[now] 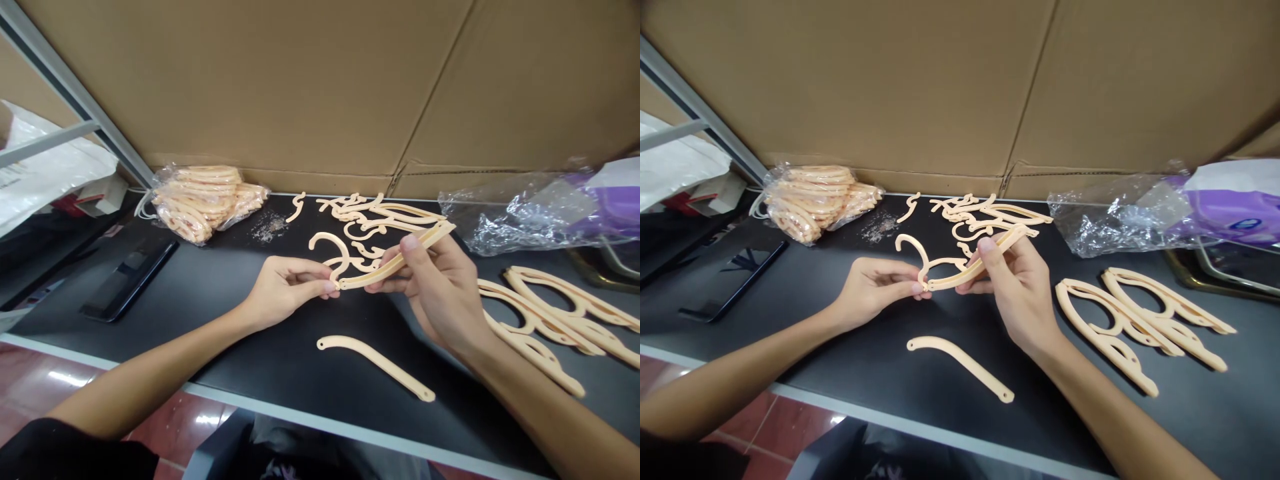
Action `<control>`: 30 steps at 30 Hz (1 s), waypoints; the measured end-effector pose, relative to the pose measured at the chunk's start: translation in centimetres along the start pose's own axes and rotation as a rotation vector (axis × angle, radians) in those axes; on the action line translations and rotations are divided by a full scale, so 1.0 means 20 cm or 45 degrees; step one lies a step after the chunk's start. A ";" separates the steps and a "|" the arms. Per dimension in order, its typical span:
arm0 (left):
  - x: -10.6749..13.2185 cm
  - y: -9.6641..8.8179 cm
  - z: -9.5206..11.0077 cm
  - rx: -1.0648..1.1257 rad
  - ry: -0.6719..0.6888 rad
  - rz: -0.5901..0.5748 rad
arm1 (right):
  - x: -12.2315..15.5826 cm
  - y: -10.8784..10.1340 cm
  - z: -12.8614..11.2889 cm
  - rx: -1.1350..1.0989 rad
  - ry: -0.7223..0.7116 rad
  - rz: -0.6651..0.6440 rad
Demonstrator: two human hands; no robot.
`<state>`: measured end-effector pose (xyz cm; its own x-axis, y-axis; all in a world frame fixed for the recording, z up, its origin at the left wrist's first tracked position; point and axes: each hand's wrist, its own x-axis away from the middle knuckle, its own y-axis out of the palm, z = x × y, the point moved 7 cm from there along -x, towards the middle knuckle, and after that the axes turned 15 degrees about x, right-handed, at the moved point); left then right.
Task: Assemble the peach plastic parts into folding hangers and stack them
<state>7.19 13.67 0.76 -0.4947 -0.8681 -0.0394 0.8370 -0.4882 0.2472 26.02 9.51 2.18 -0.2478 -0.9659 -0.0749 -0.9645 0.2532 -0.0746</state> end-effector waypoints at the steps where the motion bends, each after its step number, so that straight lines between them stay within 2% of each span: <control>1: 0.00 0.00 0.00 -0.013 0.004 -0.001 | 0.00 0.00 0.00 -0.003 0.019 -0.039; 7: -0.01 -0.01 0.05 -0.168 0.097 0.017 | 0.01 0.06 0.04 -0.050 0.171 -0.263; 10: -0.01 -0.03 0.06 -0.151 0.142 0.049 | 0.01 0.07 0.05 -0.140 0.227 -0.225; 13: -0.01 -0.02 0.05 -0.062 0.151 0.016 | 0.01 0.06 0.06 -0.188 0.264 -0.152; 16: -0.01 -0.01 0.05 -0.015 0.149 -0.007 | 0.02 0.08 0.08 -0.203 0.341 -0.203; 21: -0.02 -0.02 0.05 -0.008 0.106 0.061 | 0.04 0.11 0.09 -0.217 0.477 -0.438; 25: -0.02 -0.02 0.06 -0.038 0.079 0.033 | 0.01 0.06 0.09 -0.154 0.562 -0.558; 30: 0.02 0.03 0.07 -0.187 0.104 -0.095 | 0.06 0.08 0.10 0.136 0.618 -0.939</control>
<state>7.23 13.12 2.19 -0.5412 -0.8305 -0.1320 0.8267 -0.5542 0.0970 24.37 8.82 -0.06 0.3984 -0.7953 0.4568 -0.8863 -0.4620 -0.0314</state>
